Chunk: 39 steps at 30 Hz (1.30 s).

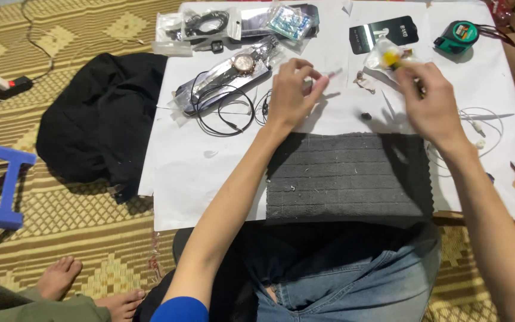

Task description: The person sits on the floor repairing a pair of wired earphones. They hold the cable and earpiece, cut and strip the wire with a utility knife, manipulate small connector parts by hand, and use a pink-handled screwdriver on the components while arranging parts on the work surface.

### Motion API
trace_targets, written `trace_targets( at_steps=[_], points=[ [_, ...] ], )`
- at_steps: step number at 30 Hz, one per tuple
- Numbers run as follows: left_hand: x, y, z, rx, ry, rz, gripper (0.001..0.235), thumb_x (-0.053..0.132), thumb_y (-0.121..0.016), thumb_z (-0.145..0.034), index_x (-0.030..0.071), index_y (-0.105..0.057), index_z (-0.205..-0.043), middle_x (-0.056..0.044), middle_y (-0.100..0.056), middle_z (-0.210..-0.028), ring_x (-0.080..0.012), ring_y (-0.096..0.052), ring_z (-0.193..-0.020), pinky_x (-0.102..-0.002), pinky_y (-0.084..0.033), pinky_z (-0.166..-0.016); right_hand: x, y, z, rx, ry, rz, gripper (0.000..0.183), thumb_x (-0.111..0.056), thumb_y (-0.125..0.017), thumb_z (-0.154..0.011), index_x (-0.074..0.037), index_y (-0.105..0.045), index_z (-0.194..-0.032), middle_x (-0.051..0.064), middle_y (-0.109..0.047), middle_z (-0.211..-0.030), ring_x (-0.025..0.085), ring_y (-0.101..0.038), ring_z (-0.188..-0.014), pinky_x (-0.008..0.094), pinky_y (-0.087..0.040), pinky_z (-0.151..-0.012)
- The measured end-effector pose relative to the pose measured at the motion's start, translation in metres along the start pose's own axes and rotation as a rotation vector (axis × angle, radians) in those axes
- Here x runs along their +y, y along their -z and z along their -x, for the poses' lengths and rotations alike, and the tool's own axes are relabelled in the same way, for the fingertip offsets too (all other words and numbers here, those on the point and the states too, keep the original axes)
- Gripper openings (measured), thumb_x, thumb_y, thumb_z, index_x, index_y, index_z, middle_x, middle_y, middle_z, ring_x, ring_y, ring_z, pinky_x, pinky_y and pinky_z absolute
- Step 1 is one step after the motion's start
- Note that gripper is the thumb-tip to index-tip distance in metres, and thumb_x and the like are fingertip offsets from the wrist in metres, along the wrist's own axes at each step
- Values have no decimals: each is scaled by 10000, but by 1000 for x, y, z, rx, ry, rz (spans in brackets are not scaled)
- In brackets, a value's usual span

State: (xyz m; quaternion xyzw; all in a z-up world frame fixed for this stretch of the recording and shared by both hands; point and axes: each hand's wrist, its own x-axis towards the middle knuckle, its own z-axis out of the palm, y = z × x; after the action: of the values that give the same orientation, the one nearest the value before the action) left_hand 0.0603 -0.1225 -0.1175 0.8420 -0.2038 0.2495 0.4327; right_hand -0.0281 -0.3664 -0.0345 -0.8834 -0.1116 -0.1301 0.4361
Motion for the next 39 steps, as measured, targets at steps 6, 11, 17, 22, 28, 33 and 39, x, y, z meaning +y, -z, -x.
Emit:
trace_targets(
  at_steps=[6, 11, 17, 22, 28, 33, 39],
  points=[
    [-3, 11, -6, 180, 10, 109, 236, 327, -693, -880, 123, -700, -760, -76, -643, -1059, -225, -602, -1063, -395, -544, -949, 30, -11, 10, -29, 234, 804, 424, -334, -710, -1104, 68, -706, -1239, 113, -629, -924, 166, -545, -592, 273, -458, -447],
    [3, 12, -1, -40, -42, 16, 415, 582, -799, -728, 171, -750, -761, -76, -612, -1180, -282, -521, -1225, -587, -427, -1066, 50, -16, 15, 115, 213, 753, 395, -285, -801, -1074, 71, -742, -1235, 134, -695, -968, 197, -631, -670, 303, -526, -542],
    [4, 10, 5, -140, -94, -87, 341, 477, -924, -649, 176, -766, -667, -100, -572, -1287, -306, -405, -1304, -521, -335, -1091, 73, 39, 1, 405, 253, 781, 354, -278, -844, -1211, 53, -718, -1207, 150, -577, -1053, 243, -608, -845, 357, -522, -657],
    [5, 7, 5, -167, -81, -63, 285, 417, -896, -682, 166, -767, -638, -98, -577, -1280, -301, -413, -1280, -517, -352, -1066, 141, 73, -15, 331, 31, 821, 367, -333, -815, -1123, 28, -783, -1182, 230, -630, -1121, 384, -615, -979, 537, -503, -816],
    [13, 19, 6, -216, -65, -64, 220, 356, -871, -653, 157, -782, -669, -98, -581, -1294, -294, -409, -1281, -493, -330, -1029, 123, 63, -8, 282, 6, 766, 374, -336, -814, -1058, 4, -779, -1210, 203, -650, -1055, 344, -616, -911, 476, -514, -780],
    [14, 23, 5, -224, -49, -42, 238, 380, -887, -676, 170, -777, -654, -94, -586, -1276, -280, -413, -1263, -459, -327, -1017, 124, 66, -9, 219, -22, 824, 413, -423, -790, -1047, -52, -802, -1227, 184, -647, -1052, 329, -636, -904, 455, -518, -774],
    [1, 21, -7, -192, 108, 74, 397, 481, -914, -594, 201, -811, -856, -84, -584, -1365, -316, -425, -1351, -594, -284, -1148, 61, 39, -2, 294, 228, 683, 161, -83, -766, -1093, 72, -759, -1140, 208, -646, -1047, 315, -622, -894, 422, -498, -769]
  ],
)
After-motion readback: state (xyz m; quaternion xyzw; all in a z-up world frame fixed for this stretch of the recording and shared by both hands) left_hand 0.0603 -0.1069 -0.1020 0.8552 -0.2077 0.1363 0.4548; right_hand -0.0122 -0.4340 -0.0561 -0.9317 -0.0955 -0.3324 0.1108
